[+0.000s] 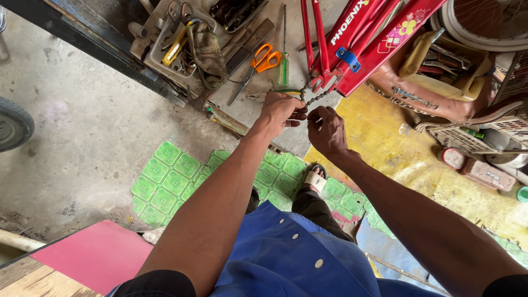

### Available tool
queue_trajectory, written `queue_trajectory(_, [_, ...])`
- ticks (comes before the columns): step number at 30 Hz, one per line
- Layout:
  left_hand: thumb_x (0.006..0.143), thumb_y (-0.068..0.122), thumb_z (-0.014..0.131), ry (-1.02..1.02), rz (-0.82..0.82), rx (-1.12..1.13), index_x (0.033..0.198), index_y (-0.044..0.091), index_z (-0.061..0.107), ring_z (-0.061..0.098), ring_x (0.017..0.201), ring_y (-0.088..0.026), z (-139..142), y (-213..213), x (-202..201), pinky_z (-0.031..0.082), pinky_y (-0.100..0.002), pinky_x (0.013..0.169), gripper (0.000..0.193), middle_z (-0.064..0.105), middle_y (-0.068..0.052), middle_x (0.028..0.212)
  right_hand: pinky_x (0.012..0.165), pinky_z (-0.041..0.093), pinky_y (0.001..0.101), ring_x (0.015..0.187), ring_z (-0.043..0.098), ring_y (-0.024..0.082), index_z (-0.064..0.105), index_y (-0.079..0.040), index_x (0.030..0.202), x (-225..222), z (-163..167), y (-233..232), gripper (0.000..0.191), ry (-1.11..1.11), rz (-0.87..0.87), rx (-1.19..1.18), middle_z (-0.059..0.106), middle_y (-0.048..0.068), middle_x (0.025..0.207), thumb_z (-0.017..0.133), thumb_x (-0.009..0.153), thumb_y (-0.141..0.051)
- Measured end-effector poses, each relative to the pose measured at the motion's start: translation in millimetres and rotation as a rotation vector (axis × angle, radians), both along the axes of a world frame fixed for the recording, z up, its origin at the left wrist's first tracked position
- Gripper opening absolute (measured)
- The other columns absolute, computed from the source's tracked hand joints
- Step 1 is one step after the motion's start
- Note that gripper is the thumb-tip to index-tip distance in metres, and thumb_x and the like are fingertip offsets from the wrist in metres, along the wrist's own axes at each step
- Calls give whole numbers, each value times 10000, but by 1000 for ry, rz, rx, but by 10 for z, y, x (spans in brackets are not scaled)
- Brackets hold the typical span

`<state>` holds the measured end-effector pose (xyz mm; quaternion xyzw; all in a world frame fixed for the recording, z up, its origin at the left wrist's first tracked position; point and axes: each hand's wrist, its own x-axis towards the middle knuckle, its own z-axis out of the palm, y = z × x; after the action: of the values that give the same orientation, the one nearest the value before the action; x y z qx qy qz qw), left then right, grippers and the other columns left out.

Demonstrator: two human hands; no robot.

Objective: The person cleans a bicycle chain with a rag, then uses pliers to remove a chain link. The person lifts and repositions the red bicycle frame on a workbench, then handles small parts from a container.

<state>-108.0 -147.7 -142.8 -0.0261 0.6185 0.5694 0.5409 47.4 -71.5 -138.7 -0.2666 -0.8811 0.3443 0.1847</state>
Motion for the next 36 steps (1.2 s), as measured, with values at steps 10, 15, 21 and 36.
queue_trajectory(10, [860,5,699,-91,154,58,982,-17,718,768,685,-258,-48,51,137,609,-362,539,125,778,-158,849,722,584,364,800,743,256,721,-26,988,160,193,89,110,55,18,-73,726,149,921,678,889,-3])
queue_trajectory(15, [894,16,671,-198,305,154,979,-7,714,775,779,-265,-75,59,173,626,-393,642,98,759,-145,902,729,579,356,783,733,250,745,-52,981,187,331,176,136,42,45,-43,719,131,903,662,893,9])
queue_trajectory(21, [888,5,672,-323,491,290,972,9,666,747,888,-289,-149,100,249,642,-447,740,84,721,-144,958,695,571,375,760,710,266,753,-53,956,160,466,362,121,98,116,37,709,147,910,672,895,13])
queue_trajectory(36, [869,57,738,-289,746,377,974,40,646,709,919,-260,-132,234,537,638,-470,877,141,706,-120,946,720,614,331,822,751,193,643,-1,1040,-228,875,904,165,18,483,-49,742,119,909,700,886,-12])
